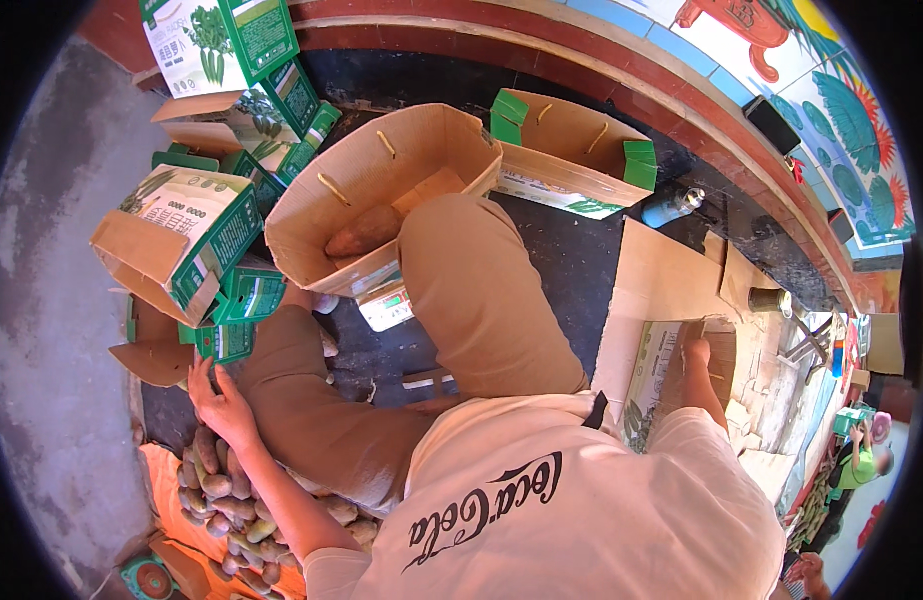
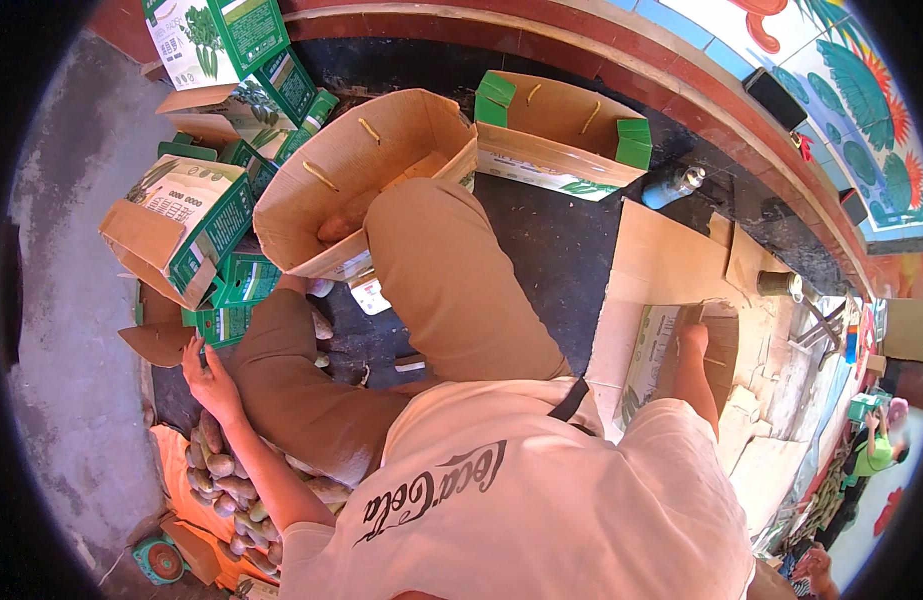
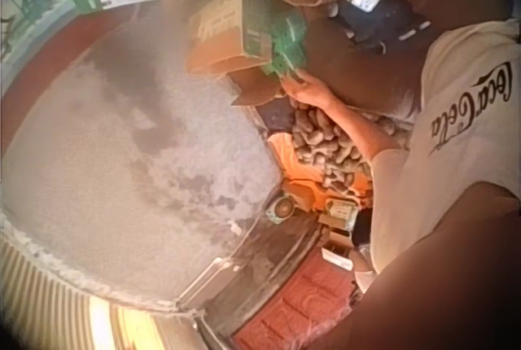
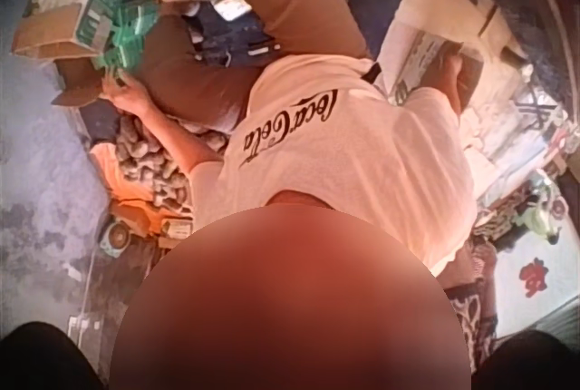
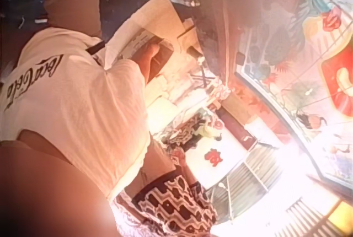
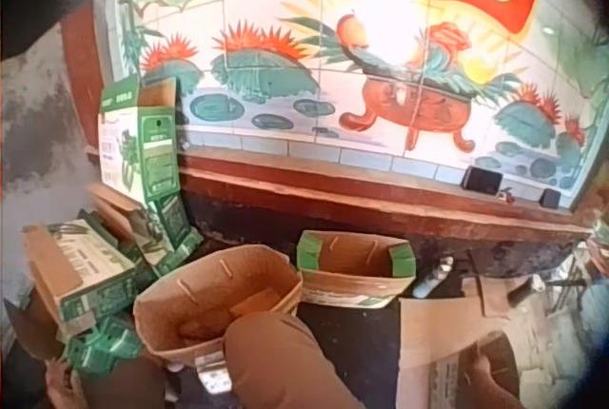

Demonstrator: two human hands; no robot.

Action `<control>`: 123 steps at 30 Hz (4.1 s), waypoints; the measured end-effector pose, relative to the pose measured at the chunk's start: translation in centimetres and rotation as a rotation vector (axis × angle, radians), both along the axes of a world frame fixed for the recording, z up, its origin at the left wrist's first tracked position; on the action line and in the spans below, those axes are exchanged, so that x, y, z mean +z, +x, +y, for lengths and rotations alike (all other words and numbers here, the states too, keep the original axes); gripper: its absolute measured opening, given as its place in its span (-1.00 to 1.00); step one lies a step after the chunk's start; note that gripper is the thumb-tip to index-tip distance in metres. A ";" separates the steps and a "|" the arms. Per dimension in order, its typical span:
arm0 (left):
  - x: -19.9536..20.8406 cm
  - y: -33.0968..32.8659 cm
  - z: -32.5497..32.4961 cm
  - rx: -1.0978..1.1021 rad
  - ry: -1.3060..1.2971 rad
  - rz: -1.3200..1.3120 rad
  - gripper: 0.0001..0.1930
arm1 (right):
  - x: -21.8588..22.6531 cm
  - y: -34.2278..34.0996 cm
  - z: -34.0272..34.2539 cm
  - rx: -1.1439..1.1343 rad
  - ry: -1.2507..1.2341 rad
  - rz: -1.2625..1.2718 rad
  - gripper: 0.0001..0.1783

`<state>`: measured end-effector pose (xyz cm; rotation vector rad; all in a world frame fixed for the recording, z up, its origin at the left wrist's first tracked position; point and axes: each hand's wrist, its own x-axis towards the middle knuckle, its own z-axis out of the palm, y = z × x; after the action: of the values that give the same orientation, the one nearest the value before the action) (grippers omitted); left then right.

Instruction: Sort and weigh lotus roots into cardboard boxes.

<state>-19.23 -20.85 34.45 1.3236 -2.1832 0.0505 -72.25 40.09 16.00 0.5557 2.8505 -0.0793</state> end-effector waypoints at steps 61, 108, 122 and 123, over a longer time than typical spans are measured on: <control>0.3 -1.6 2.4 0.143 -0.051 0.104 -0.85 | 5.5 -7.6 -34.3 1.232 -0.052 0.228 -0.73; 0.0 0.0 2.9 0.167 -0.029 0.278 -0.86 | 35.5 19.2 -69.0 1.637 -1.410 0.161 -0.69; -0.3 -0.3 2.1 0.176 -0.100 0.299 -0.85 | 30.7 27.3 -87.3 2.002 -0.940 0.190 -0.55; -0.3 -0.2 2.0 0.183 -0.090 0.300 -0.85 | 29.9 27.6 -86.6 2.060 -0.924 0.163 -0.50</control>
<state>-19.42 -18.81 34.18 1.3792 -1.7882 0.0192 -44.67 -46.55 45.91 -2.2962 1.6999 -0.8580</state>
